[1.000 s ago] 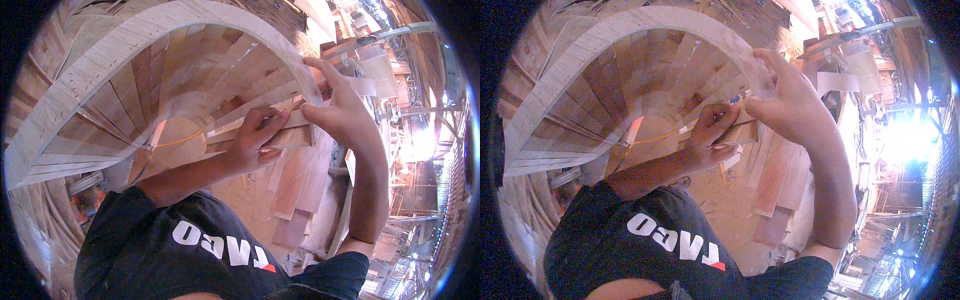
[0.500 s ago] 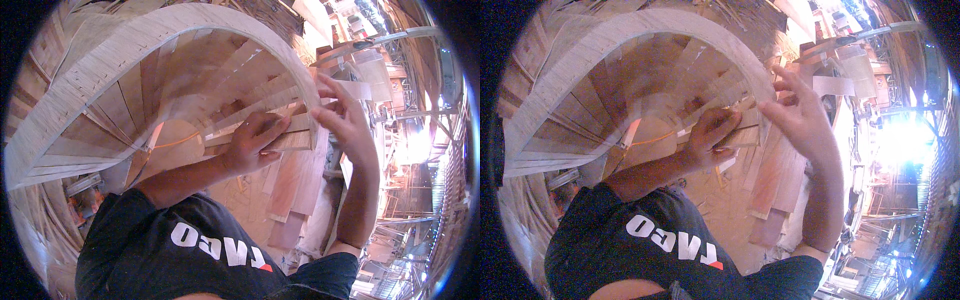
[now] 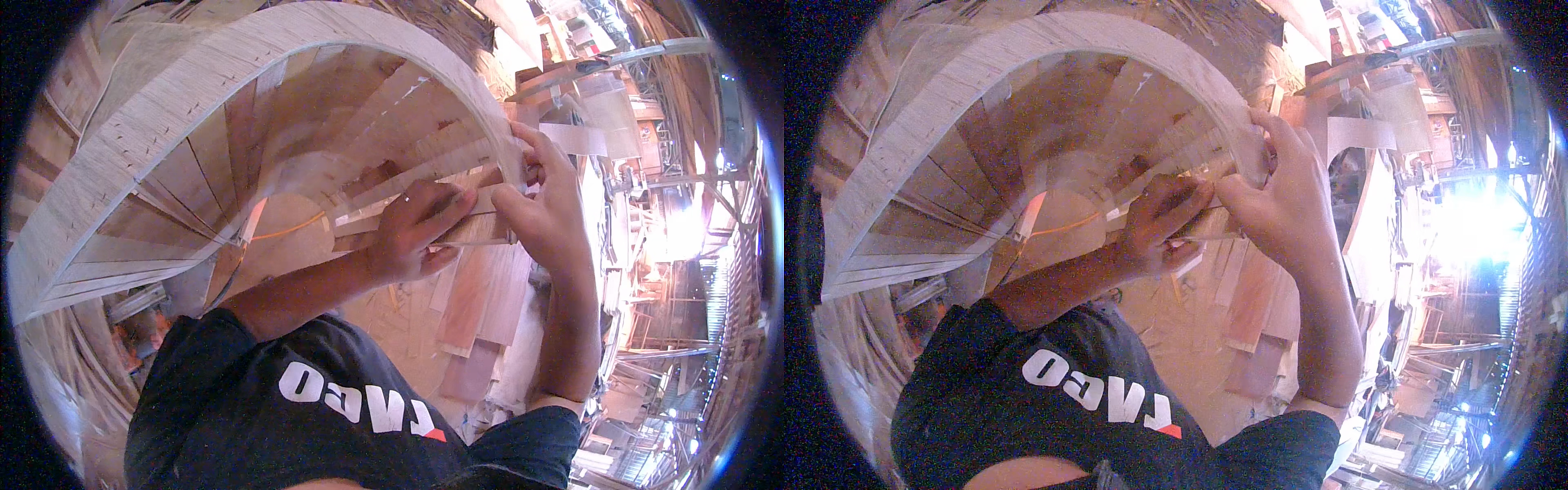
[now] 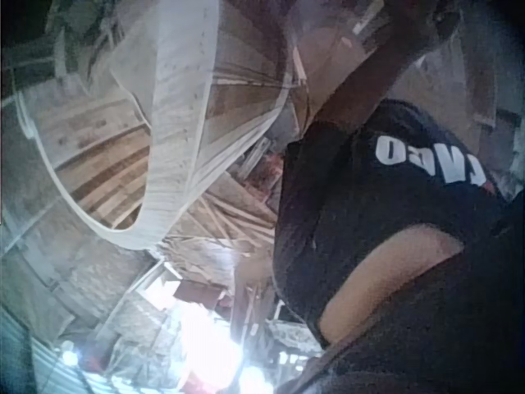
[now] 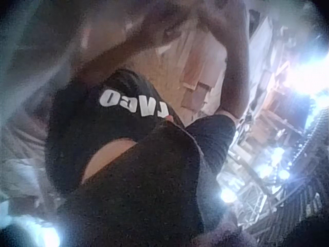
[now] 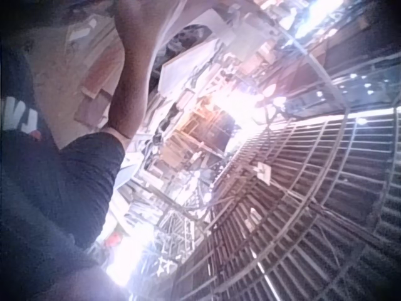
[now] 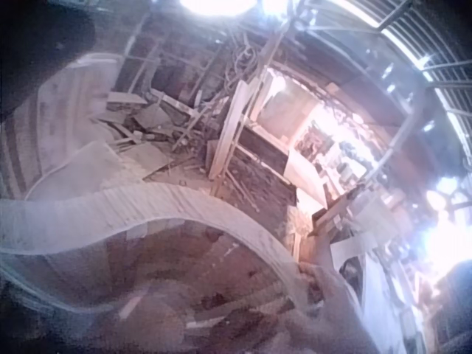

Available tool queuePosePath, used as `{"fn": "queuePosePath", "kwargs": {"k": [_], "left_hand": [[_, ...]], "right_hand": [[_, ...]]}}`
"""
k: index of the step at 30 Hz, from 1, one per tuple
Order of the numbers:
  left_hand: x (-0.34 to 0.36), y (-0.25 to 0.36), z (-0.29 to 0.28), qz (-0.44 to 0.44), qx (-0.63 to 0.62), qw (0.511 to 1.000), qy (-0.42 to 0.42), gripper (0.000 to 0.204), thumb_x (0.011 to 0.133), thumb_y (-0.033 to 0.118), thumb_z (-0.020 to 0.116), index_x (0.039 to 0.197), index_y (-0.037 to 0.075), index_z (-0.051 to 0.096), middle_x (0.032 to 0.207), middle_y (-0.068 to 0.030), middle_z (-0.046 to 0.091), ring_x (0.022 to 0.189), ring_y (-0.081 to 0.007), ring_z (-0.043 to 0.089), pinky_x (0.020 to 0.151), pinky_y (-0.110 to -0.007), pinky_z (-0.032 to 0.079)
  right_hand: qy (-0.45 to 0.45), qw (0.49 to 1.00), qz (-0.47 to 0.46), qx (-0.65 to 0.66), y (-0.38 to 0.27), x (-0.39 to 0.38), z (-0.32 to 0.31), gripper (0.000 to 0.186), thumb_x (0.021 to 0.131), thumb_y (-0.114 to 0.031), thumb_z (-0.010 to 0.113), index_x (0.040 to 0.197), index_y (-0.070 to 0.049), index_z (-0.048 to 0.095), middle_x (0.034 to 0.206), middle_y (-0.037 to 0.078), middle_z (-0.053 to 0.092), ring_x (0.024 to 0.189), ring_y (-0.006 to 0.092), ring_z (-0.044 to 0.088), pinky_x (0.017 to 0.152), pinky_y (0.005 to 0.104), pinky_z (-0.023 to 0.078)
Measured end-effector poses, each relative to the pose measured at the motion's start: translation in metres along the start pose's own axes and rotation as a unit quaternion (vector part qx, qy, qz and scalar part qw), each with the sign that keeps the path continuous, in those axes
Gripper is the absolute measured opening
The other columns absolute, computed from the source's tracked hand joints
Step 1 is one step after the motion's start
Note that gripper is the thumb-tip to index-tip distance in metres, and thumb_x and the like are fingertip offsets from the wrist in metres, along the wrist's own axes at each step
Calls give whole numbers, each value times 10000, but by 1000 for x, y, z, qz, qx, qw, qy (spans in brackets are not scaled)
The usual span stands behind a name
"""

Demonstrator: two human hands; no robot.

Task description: The person assembles a curved wooden structure by fitting thin wooden slats into a frame, securing them with a nail gun, and smoothing edges with a handheld sander.

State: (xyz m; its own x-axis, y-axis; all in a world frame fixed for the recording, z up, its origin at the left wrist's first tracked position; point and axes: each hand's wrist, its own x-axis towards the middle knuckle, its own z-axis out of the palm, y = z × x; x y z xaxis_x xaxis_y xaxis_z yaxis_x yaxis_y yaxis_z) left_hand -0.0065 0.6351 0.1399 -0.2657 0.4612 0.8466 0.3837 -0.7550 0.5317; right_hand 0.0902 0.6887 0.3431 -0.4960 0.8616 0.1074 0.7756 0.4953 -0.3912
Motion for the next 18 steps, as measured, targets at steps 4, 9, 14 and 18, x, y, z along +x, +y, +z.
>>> {"fn": "queuePosePath", "kwargs": {"k": [4, 9, 14, 18], "left_hand": [[2, 1, 1, 10, -5, 1000, 7, 925, 599, 79, 845, 1473, 39, 543, 1171, -162, 621, 1019, -344, 615, 852, -438, 535], [-2, -4, -2, -8, 3, 999, -36, 752, 723, 199, 810, 1404, -34, 591, 1300, -228, 587, 1114, -381, 606, 975, -473, 508], [3, 0, -4, -9, -11, 1000, -21, 835, 672, 159, 839, 1446, 12, 561, 1246, -198, 584, 1080, -361, 600, 929, -455, 518], [6, 8, -1, -49, -59, 997, 11, 901, 668, 132, 882, 1491, 61, 521, 1240, -180, 536, 1070, -352, 593, 894, -443, 530]], "right_hand": [[12, 999, -34, -28, 4, -1, -1, 671, 741, -207, 731, 1360, 11, 592, 1075, 190, 630, 978, 294, 652, 863, 393, 539], [-83, 991, 19, 106, 0, 5, -24, 625, 833, -204, 735, 1405, -9, 575, 1050, 122, 631, 882, 184, 653, 760, 319, 544], [-118, 973, 46, 194, 6, 9, -22, 618, 865, -183, 745, 1434, -21, 566, 1023, 78, 634, 846, 144, 642, 684, 278, 528], [-115, 971, 20, 208, 8, 11, -21, 623, 870, -179, 735, 1435, 11, 555, 1074, 90, 654, 880, 149, 658, 698, 274, 533]]}}
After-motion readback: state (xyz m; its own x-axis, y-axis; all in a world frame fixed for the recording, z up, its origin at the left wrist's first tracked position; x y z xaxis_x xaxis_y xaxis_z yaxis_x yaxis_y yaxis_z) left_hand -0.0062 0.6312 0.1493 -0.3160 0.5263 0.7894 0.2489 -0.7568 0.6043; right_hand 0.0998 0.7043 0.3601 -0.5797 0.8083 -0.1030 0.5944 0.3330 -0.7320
